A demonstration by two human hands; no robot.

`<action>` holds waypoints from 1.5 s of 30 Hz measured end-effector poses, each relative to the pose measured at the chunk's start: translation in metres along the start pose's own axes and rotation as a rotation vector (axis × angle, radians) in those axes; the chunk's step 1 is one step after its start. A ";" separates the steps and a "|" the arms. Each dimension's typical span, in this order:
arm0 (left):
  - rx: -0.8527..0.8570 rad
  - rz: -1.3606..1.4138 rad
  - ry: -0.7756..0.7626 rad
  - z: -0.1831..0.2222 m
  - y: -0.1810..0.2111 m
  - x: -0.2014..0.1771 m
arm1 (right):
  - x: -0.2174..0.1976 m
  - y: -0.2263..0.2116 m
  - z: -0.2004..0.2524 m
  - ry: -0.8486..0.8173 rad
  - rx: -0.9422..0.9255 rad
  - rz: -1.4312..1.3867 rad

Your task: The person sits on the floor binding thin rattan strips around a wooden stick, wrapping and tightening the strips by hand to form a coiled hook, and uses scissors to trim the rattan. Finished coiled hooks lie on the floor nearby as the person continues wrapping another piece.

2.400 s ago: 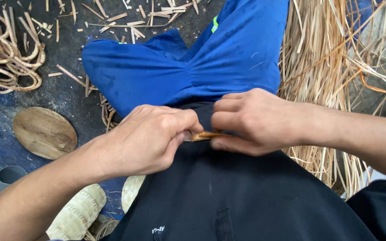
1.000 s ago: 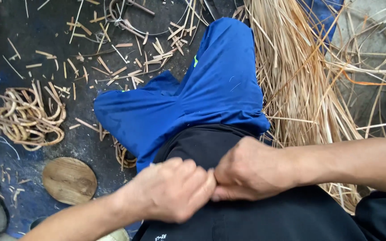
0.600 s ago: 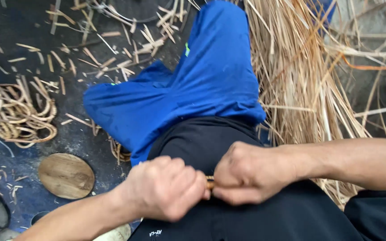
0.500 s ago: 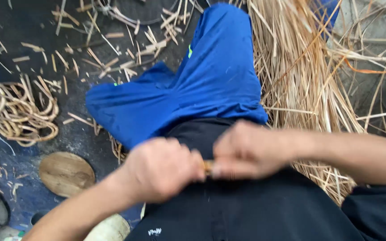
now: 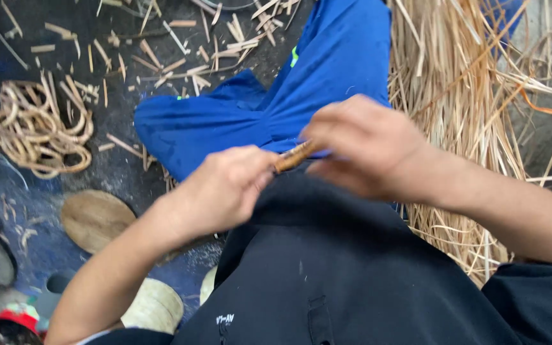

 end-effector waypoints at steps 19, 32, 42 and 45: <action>0.510 -0.448 -0.229 -0.007 0.052 0.006 | 0.047 -0.036 0.047 -0.262 0.061 -0.513; 0.885 -0.662 0.107 0.043 0.008 0.041 | 0.056 -0.058 0.081 -0.123 -0.030 -0.931; -0.148 -0.154 0.280 0.006 -0.036 0.010 | 0.116 0.189 0.170 0.512 0.948 -0.248; -0.027 -0.240 0.291 0.010 -0.048 0.035 | 0.160 0.229 0.207 0.495 1.160 -0.176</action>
Point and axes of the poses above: each hand's wrist, its own z-axis away from the middle knuckle, its own x-axis out of the palm, y = z × x, the point moved 3 cm from there along -z, towards the middle knuckle, and after that the axes turned 3 degrees about -y, right-handed, at the moved point
